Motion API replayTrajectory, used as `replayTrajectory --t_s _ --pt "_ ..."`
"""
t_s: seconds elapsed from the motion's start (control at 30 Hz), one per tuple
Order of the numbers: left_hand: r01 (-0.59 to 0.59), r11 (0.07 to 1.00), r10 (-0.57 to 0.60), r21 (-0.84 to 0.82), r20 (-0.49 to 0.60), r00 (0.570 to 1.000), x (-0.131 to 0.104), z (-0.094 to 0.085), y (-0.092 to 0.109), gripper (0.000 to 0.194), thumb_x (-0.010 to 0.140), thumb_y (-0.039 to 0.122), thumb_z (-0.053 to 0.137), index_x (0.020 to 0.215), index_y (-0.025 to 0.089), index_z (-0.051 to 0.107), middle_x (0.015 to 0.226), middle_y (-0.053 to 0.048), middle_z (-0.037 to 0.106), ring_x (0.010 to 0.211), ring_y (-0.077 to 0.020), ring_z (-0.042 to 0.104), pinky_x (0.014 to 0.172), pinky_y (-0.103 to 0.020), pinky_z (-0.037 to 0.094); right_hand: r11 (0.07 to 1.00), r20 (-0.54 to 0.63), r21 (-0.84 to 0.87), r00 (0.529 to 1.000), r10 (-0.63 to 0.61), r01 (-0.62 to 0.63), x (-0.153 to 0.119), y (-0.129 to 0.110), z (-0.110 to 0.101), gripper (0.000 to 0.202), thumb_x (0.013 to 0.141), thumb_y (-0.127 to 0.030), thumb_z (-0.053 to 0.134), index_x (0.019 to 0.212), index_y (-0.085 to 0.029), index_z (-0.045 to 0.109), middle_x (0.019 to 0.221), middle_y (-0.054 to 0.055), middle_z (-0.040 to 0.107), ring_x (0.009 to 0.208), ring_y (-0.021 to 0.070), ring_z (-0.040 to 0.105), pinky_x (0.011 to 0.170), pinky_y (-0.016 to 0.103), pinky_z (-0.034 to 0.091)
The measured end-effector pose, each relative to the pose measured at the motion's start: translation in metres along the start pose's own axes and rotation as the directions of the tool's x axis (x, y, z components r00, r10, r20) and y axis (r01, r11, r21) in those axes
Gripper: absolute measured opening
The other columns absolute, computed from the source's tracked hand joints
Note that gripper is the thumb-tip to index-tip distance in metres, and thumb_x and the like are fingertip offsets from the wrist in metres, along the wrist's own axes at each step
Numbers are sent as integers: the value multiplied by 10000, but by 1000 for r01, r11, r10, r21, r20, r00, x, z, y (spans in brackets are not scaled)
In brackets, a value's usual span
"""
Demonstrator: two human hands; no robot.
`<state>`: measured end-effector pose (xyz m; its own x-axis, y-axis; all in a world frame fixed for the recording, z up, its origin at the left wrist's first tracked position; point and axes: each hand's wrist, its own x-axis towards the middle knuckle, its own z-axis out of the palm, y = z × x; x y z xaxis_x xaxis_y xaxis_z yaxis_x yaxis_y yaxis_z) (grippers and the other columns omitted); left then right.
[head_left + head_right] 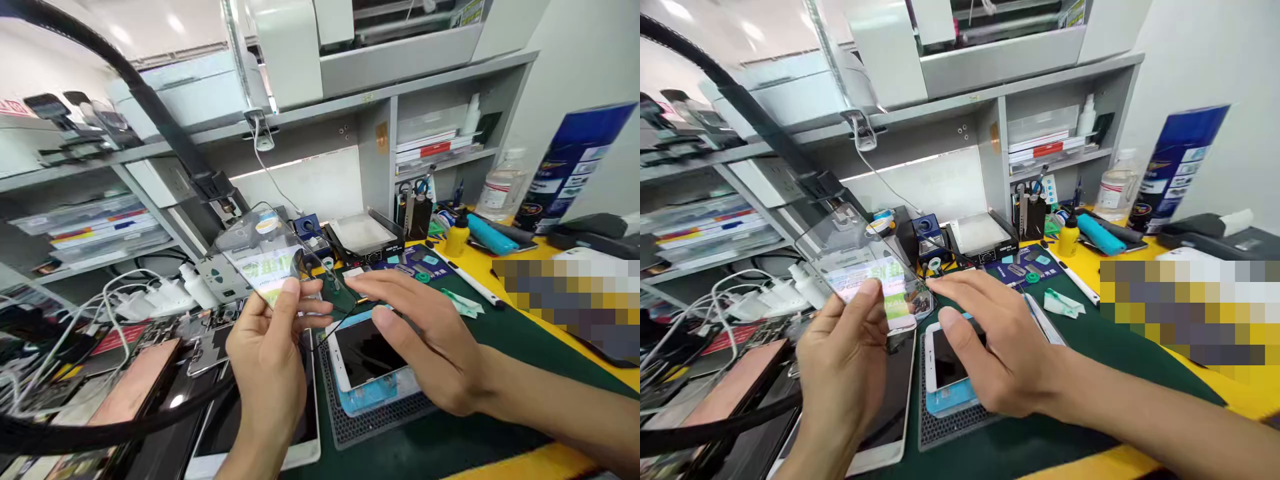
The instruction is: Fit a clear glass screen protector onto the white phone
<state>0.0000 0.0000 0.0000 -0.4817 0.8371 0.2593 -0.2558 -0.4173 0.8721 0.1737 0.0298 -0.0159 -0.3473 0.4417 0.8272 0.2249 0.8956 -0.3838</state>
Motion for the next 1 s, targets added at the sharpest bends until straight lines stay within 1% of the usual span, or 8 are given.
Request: replayTrajectory --t_s 0.23,0.37,0.5,0.67,0.73,0.83,0.9,1.0 --pt "-30 999 29 22 16 999 -1 0 0 139 821 262 792 831 175 685 757 20 709 601 -126 698 500 -216 583 1000 8 -9 1000 -2 2 -2 -2 -1 348 960 -132 489 1239 -22 666 1197 158 716 1184 194 626 1056 300 474" --pt "-28 999 28 26 17 999 -1 2 1 153 819 283 791 856 175 690 749 17 706 610 -156 712 495 -244 593 1000 13 -10 1000 -4 4 -1 -2 0 349 960 -135 489 1241 -25 664 1203 160 716 1181 200 629 1055 310 477" --pt "-22 999 21 25 19 1000 -1 1 0 168 811 288 797 862 168 691 755 10 704 613 -158 711 499 -239 589 1000 15 -10 1000 -8 8 -1 -2 0 352 955 -134 493 1248 -33 661 1209 161 714 1187 211 630 1054 325 483" --pt "0 1000 0 -7 39 999 -2 1 0 153 813 279 792 880 174 704 788 9 711 612 -133 689 519 -228 595 1000 -2 -8 1000 -29 29 -1 -4 -1 356 939 -118 501 1247 -29 655 1211 170 712 1175 219 637 1043 336 495" --pt "34 999 -32 -42 52 998 -1 0 2 164 793 270 803 876 167 706 791 5 710 610 -116 672 531 -208 588 999 -12 -1 999 -48 48 -1 -5 -2 361 926 -105 505 1246 -34 653 1202 167 712 1168 218 639 1034 338 500" --pt "139 986 -129 -96 104 986 2 -1 6 166 779 273 797 814 153 687 770 -15 705 612 -117 659 539 -197 570 996 -42 28 995 -87 88 -1 -6 -4 386 899 -80 498 1255 -45 643 1195 166 701 1170 222 632 1000 347 517" --pt "219 968 -196 -127 172 965 4 -3 9 156 800 272 758 766 149 668 726 -23 692 581 -129 646 533 -223 568 992 -46 55 993 -109 112 -1 -6 -5 421 879 -70 498 1279 -51 625 1205 172 679 1173 234 622 980 364 525" --pt "306 934 -252 -187 264 931 6 -4 11 149 821 231 698 711 146 646 650 -7 646 515 -124 599 504 -247 556 981 -35 94 985 -169 172 -3 -6 -5 477 846 -75 511 1313 -54 601 1180 179 648 1113 248 625 916 388 541"
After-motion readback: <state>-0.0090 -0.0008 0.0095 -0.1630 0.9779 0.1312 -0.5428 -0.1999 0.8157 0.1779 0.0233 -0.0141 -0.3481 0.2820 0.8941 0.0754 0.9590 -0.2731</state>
